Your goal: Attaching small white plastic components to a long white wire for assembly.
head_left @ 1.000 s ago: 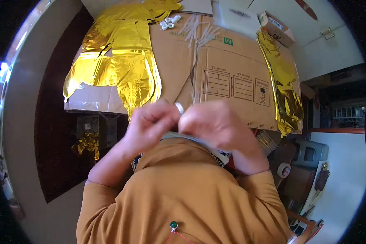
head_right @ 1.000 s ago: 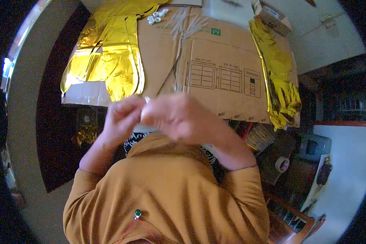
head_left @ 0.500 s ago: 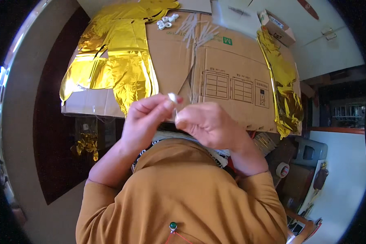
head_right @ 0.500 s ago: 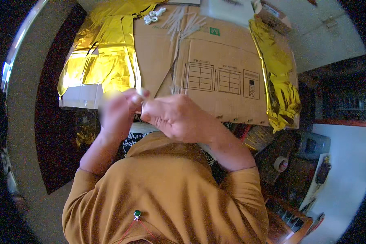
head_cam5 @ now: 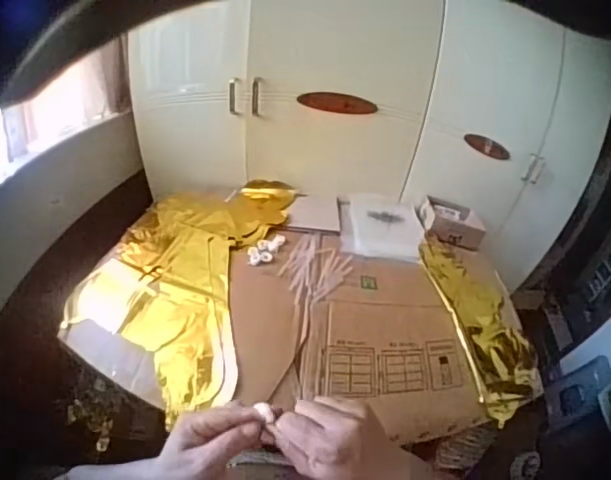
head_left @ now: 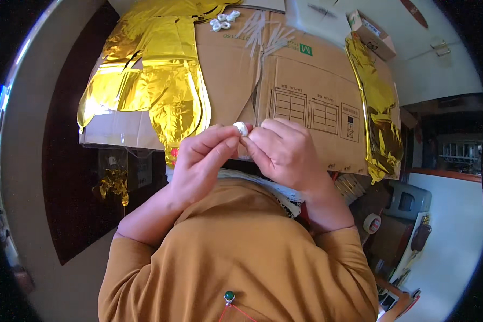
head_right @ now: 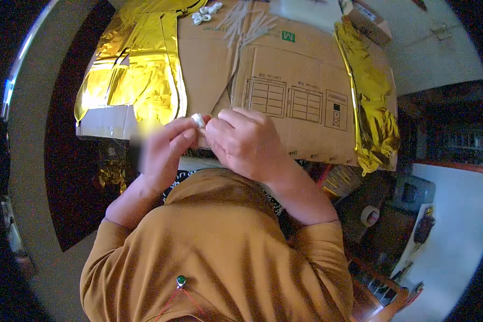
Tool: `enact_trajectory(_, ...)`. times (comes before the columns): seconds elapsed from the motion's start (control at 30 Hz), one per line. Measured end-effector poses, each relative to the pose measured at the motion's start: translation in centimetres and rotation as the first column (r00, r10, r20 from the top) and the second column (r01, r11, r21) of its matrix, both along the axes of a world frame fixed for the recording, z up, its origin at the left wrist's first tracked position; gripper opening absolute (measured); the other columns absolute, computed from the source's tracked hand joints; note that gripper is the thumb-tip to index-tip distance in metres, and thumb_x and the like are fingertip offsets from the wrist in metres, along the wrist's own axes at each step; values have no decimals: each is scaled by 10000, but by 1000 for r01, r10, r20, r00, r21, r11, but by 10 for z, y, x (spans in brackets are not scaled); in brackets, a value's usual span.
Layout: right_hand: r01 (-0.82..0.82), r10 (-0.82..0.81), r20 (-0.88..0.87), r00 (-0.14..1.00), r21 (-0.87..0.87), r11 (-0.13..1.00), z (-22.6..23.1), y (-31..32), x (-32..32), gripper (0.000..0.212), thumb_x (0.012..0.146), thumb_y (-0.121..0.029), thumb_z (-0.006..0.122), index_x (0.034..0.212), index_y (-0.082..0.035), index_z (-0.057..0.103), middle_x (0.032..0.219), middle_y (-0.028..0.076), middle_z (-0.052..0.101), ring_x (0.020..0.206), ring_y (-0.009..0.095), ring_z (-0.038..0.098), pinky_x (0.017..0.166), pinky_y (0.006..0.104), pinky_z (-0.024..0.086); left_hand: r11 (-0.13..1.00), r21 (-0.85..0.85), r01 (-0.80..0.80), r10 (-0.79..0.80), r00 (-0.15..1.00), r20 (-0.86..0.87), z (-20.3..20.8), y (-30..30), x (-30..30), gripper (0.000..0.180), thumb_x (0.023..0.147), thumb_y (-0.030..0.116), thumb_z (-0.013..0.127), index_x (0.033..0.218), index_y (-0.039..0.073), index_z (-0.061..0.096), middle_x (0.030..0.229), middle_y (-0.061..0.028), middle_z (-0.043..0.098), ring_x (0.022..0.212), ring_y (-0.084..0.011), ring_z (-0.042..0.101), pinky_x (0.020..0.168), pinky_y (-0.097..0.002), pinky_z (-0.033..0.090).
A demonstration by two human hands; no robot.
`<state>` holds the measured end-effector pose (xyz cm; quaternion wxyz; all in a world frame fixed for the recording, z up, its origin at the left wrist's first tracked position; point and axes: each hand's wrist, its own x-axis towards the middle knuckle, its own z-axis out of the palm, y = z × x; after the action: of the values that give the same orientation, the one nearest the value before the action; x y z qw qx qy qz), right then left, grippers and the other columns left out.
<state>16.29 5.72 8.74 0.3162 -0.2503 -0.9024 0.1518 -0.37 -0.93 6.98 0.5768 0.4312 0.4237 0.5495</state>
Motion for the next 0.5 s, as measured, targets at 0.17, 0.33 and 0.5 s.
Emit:
enact_trajectory(0.17,-92,78,175,982,76,993,15,13,11,207,719,-133,702,634,-64,527,589,63,445,531,227,485,482,332,394,993,-21,114,-116,972,-202,-5,0,-4,235,888,54,530,1090,-59,573,795,6,539,714,-47,485,623,-196,415)
enact_trajectory(0.33,-223,259,105,960,-268,937,13,34,16,200,705,-142,736,631,-56,571,614,50,499,548,190,509,489,298,391,920,-242,307,-320,947,-18,10,7,-13,213,872,104,590,1040,-27,593,749,45,536,660,-8,461,576,-174,392)
enact_trajectory(0.5,-145,119,-100,988,-867,476,-3,39,13,143,771,-146,712,765,-46,609,704,-6,570,637,77,538,585,238,439,930,-222,294,-318,945,-80,12,13,-13,155,862,117,632,955,-5,608,772,42,561,680,-9,469,588,-171,387)
